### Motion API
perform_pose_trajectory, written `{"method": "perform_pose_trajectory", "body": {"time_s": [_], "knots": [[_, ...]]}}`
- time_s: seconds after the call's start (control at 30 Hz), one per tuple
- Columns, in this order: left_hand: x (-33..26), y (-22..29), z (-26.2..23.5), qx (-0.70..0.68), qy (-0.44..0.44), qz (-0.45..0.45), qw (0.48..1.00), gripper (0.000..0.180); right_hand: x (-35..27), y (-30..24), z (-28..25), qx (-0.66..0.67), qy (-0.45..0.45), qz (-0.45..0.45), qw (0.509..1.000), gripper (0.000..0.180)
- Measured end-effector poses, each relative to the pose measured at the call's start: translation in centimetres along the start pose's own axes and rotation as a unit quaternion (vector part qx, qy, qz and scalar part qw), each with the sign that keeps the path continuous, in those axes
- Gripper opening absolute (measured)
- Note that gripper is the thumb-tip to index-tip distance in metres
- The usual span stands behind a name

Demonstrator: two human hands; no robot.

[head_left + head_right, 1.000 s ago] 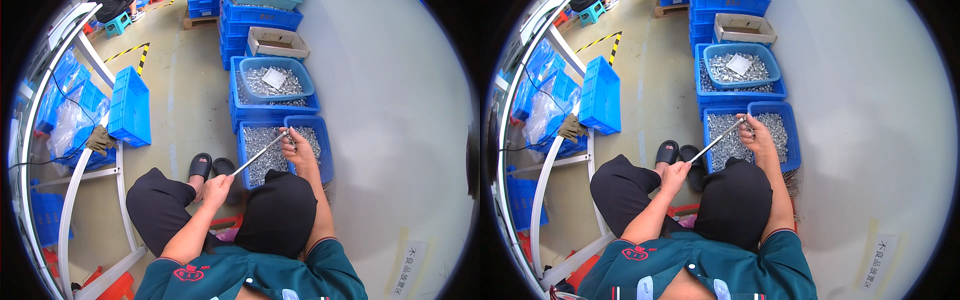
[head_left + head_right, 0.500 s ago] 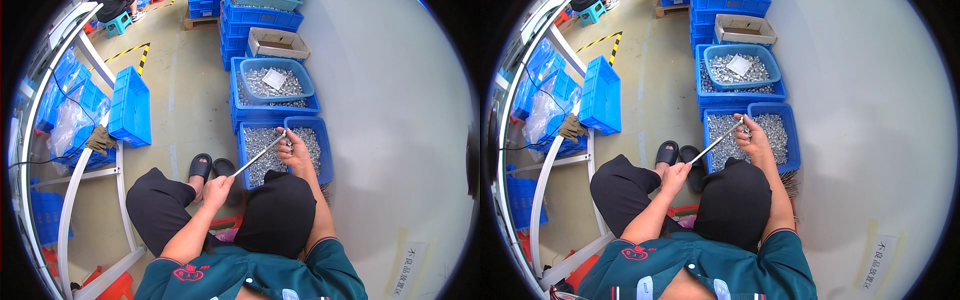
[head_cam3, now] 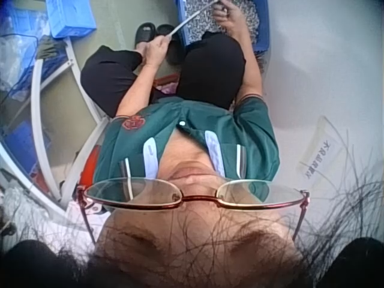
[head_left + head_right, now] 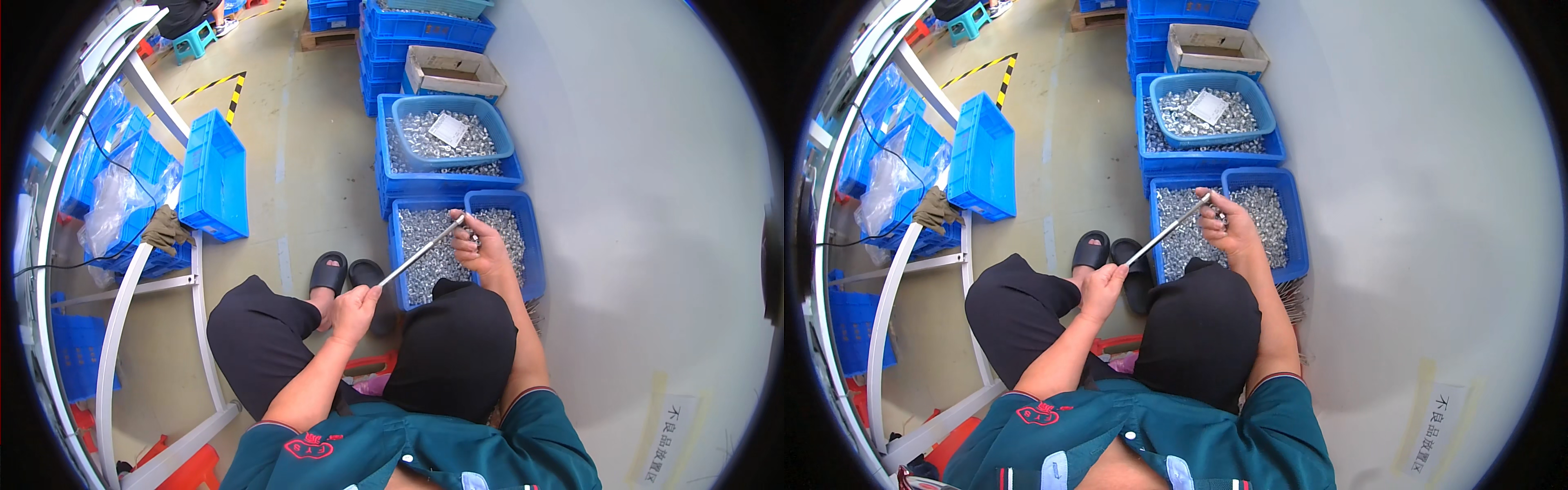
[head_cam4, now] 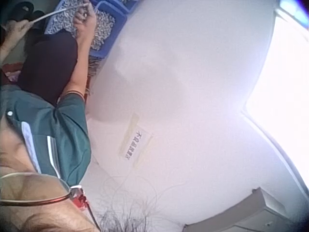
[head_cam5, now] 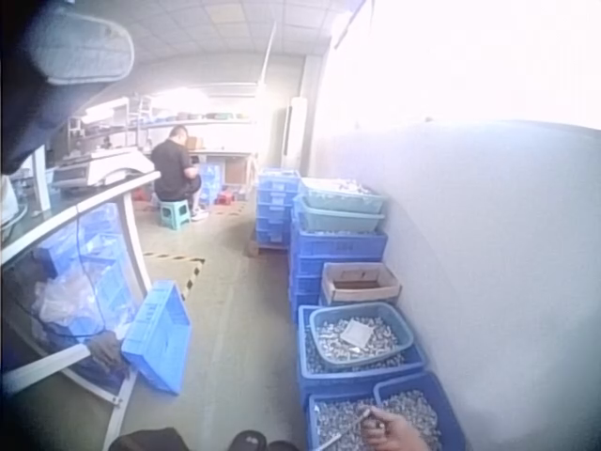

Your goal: Assembling small metal ring-like components onto a thin metal rod.

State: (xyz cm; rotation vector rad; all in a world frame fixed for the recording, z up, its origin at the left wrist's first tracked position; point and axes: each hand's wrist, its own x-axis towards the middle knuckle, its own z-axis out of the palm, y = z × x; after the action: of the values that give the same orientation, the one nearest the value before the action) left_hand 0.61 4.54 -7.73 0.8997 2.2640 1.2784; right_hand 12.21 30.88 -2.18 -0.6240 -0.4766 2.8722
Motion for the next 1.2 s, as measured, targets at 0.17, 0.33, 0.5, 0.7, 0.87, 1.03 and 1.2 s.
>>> {"method": "perform_pose_trajectory", "body": {"time_s": [0.17,0.33,0.5,0.7,0.87,1.03,1.2], "knots": [[0.6,-1.5,1.6,-0.076,-0.065,-0.073,0.992,0.045,-0.1,1.5,1.8,-0.328,0.076,-0.048,0.941,0.031],[0.7,-2.0,2.2,-0.167,-0.079,-0.114,0.976,0.046,0.0,1.2,1.0,-0.297,0.08,0.007,0.952,0.028],[0.5,-1.7,1.7,-0.132,-0.069,-0.11,0.983,0.046,0.6,0.6,-1.7,-0.071,0.128,-0.002,0.989,0.025],[0.0,-1.9,0.9,-0.073,-0.057,-0.095,0.991,0.045,1.1,0.3,-2.5,-0.035,0.097,-0.027,0.994,0.02],[-0.3,-0.6,-0.3,-0.051,-0.054,-0.098,0.992,0.046,1.2,0.3,-2.0,0.019,0.1,-0.053,0.993,0.017],[-0.4,0.0,-0.7,-0.013,-0.048,-0.072,0.996,0.046,0.8,-0.2,-1.8,0.021,0.088,-0.047,0.995,0.016],[-0.5,-0.2,-0.7,0.001,-0.063,-0.077,0.995,0.043,0.8,0.0,-2.1,0.048,0.038,-0.053,0.997,0.015]]}}
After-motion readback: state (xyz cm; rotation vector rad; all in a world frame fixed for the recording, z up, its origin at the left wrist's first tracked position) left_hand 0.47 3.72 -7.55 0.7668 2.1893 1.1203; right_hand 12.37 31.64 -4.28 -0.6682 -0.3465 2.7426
